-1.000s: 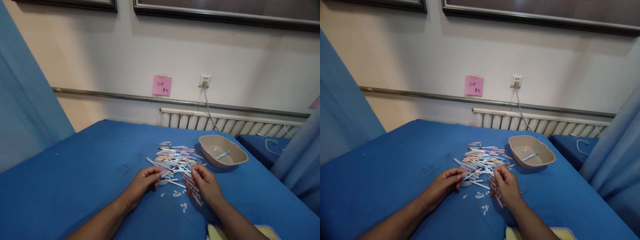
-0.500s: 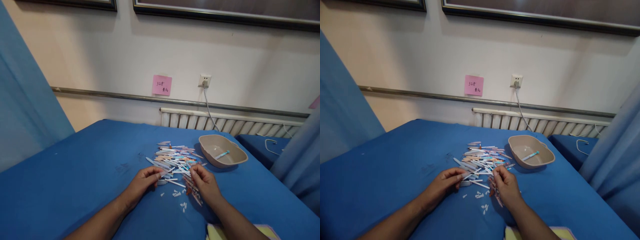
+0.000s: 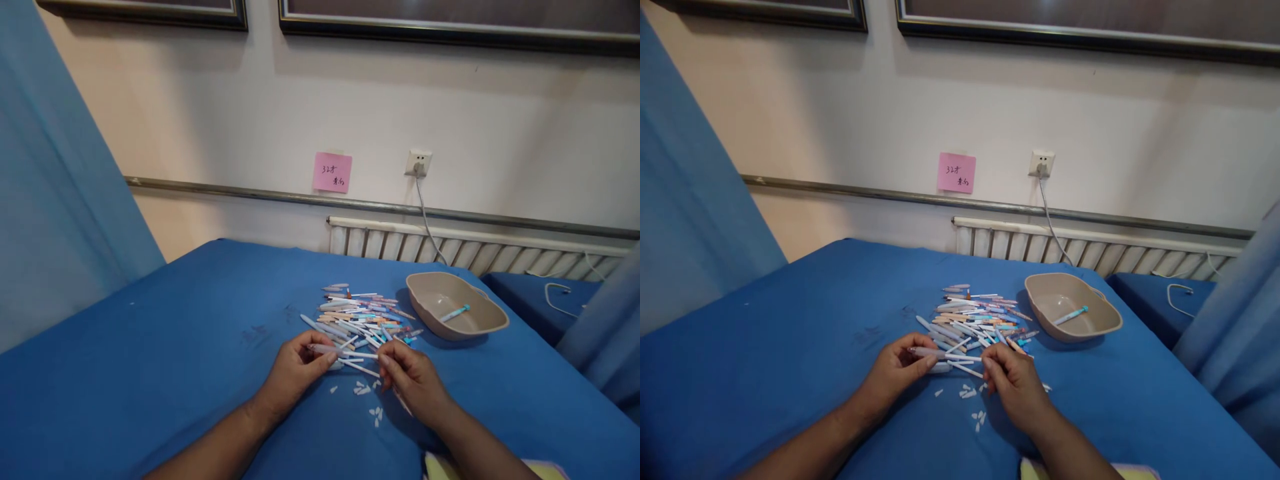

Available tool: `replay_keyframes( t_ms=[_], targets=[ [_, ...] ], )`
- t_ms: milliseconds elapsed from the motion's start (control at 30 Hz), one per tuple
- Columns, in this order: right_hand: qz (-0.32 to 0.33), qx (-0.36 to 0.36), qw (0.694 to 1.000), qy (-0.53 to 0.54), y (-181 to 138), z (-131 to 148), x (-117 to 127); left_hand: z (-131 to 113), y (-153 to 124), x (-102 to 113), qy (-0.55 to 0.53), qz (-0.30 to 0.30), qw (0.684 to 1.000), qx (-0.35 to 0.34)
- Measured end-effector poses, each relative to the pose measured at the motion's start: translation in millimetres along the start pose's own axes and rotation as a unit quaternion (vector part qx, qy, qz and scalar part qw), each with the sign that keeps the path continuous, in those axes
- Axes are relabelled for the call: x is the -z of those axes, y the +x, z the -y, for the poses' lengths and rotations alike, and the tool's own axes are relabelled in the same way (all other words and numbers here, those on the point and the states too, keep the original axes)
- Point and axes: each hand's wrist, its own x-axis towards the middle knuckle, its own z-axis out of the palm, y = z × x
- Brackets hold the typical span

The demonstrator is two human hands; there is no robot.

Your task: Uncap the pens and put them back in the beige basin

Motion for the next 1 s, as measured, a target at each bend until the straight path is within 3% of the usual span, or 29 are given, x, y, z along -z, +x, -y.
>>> replay_keyframes(
  t_ms=[267, 1000],
  targets=[
    [0.088, 0.007, 0.996, -0.008, -8, 20, -6, 4, -5, -5, 0.001, 0.057, 0.998, 0.02],
    [0.109, -0.014, 0.994, 0.008, -13, 27, -10, 1, -6, -4, 0.014, 0.129, 0.991, 0.032]
  ],
)
